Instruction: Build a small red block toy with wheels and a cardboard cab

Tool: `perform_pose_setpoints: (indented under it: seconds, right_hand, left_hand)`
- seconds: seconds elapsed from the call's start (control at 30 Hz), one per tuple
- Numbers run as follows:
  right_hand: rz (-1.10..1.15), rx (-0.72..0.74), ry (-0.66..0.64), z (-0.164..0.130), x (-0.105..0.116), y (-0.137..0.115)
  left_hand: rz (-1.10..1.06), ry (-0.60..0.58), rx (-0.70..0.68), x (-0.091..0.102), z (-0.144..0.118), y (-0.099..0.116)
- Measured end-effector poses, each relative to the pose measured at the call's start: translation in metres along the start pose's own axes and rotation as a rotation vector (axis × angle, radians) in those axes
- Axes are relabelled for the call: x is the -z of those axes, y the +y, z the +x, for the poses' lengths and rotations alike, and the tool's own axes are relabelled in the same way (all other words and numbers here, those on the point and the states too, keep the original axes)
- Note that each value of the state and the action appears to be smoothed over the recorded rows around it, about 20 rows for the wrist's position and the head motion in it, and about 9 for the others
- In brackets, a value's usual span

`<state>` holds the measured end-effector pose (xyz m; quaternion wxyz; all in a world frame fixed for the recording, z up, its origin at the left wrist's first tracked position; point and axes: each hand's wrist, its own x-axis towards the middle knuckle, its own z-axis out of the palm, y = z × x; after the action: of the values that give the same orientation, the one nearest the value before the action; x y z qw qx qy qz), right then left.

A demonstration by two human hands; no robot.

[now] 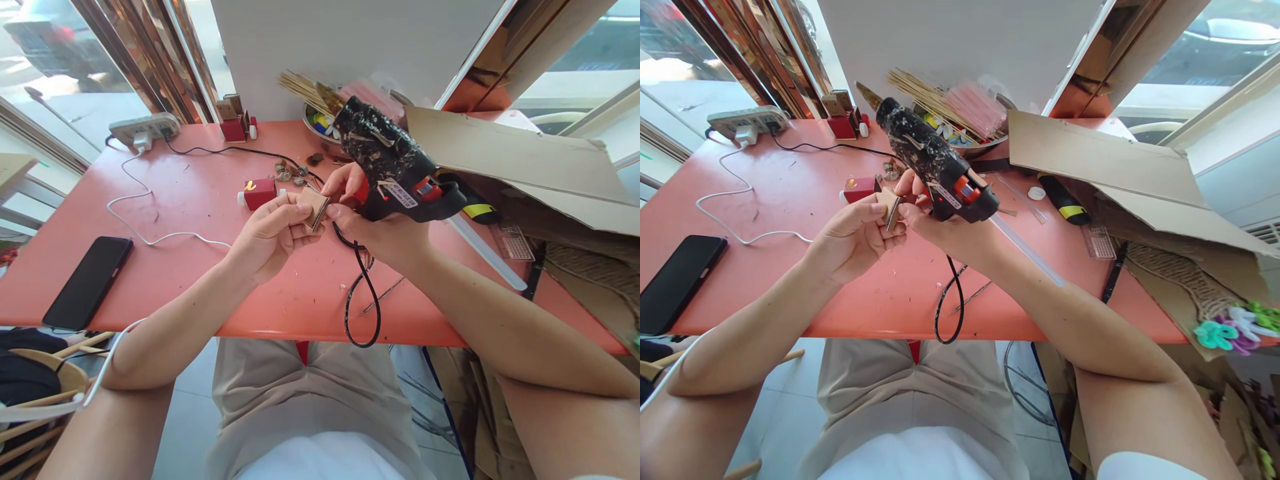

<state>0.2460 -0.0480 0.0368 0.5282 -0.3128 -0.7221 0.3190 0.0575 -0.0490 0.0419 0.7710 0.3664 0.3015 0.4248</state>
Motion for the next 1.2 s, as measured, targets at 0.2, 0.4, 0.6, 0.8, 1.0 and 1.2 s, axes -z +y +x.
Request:
perform_pose_setpoints:
  seconds: [0.2, 0.4, 0.6, 0.8, 1.0, 1.2]
  right_hand:
    - [0.001, -0.043, -0.008, 0.0022, -0.0004, -0.0022]
    - [0.039, -0.097, 0.016, 0.0036, -0.0038, -0.0072]
    - [0.037, -0.068, 0.029, 0.0041, -0.0048, -0.0095]
    - [0.029, -0.102, 0.05, 0.0015, -0.004, -0.0067]
    - [0.041, -0.111, 0.074, -0.0002, -0.0073, -0.0056]
    - [0.031, -0.074, 0.078, 0.0008, -0.0067, -0.0075]
  left_hand:
    - [0.077, 0.001, -0.045, 0.0014, -0.0013, 0.0018]
    - [0.111, -0.004, -0.051, 0.0007, -0.0018, 0.0024]
    - [0.149, 0.047, -0.109, -0.0027, -0.0023, 0.0008]
    - [0.193, 0.017, -0.19, 0.0001, -0.0013, -0.0001]
    - [0.163, 0.081, -0.255, -0.0022, -0.0013, -0.0033]
    - [0.15, 0.127, -0.236, -0.0044, -0.0025, -0.0039]
